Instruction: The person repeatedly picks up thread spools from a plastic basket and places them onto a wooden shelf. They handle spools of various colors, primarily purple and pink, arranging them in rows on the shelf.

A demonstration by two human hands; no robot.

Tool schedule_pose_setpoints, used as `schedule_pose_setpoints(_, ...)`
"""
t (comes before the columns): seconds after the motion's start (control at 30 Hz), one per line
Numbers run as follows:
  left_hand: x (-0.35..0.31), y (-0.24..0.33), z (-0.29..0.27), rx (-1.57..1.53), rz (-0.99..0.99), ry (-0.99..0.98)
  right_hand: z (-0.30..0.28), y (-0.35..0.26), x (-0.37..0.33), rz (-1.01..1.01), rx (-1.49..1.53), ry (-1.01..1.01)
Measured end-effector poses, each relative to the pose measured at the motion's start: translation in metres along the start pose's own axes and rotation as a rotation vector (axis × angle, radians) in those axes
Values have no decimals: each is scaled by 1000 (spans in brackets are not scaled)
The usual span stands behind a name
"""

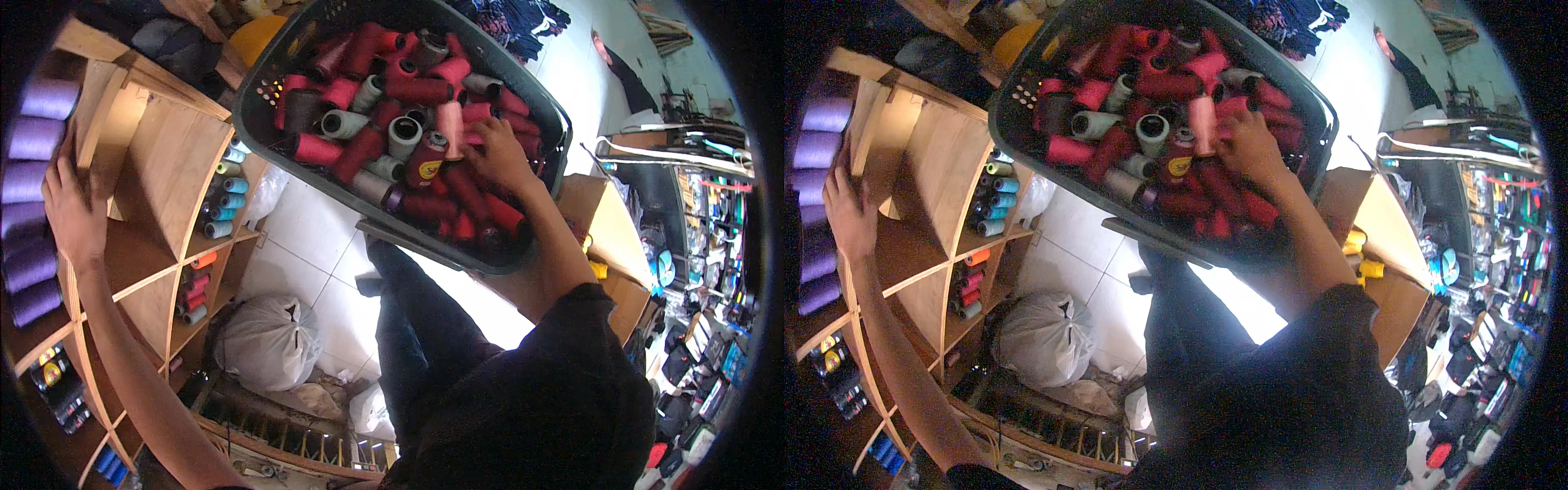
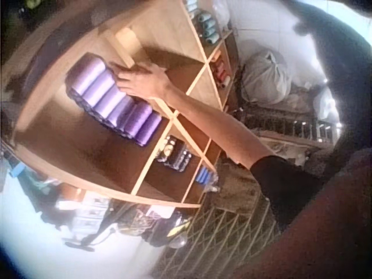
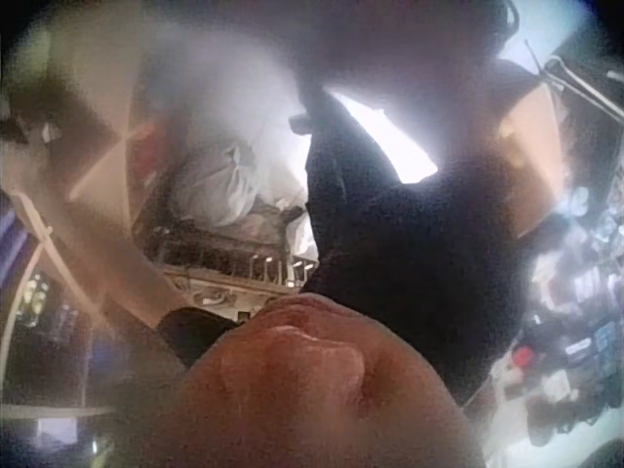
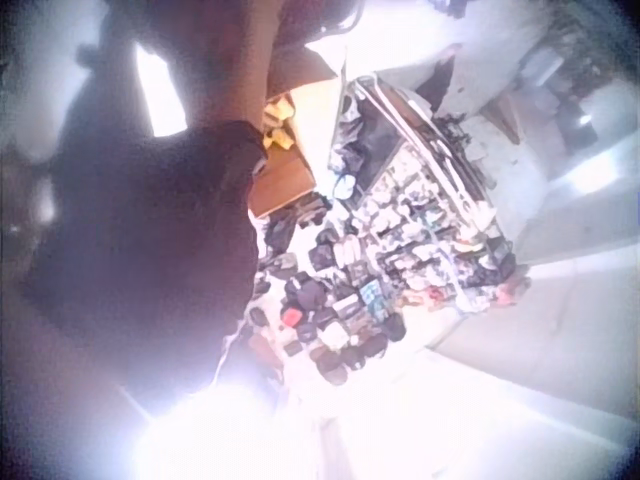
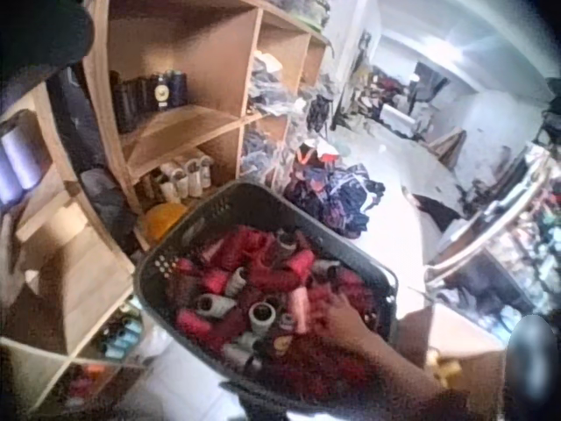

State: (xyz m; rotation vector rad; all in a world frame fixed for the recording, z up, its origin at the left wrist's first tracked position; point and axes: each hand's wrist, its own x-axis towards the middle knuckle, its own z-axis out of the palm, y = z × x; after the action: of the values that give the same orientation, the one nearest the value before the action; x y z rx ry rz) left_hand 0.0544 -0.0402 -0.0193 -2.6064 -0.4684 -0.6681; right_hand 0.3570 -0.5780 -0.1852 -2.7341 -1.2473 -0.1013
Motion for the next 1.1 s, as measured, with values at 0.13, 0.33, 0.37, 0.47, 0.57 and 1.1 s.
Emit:
schedule_pose_setpoints(0.13, 0, -3, 1, 35, 47, 21, -28, -39, 38, 16, 150, 187)
schedule_pose_setpoints(0.33, 4, -4, 0, -4, 77, 16, -17, -93, 93, -483, 168, 134)
schedule_pose_setpoints(0.37, 4, -5, -1, -13, 71, 1, -6, -102, 90, -548, 168, 107)
schedule_pose_setpoints(0.47, 2, -3, 3, 0, 76, -17, -8, -122, 55, -545, 139, -9)
schedule_pose_setpoints(0.57, 1, -11, 1, 39, 53, -52, -17, -141, 6, -332, 289, -232)
schedule_pose_setpoints(1.1, -11, -25, 19, 102, 86, -16, 96, -135, -17, -98, 204, -579)
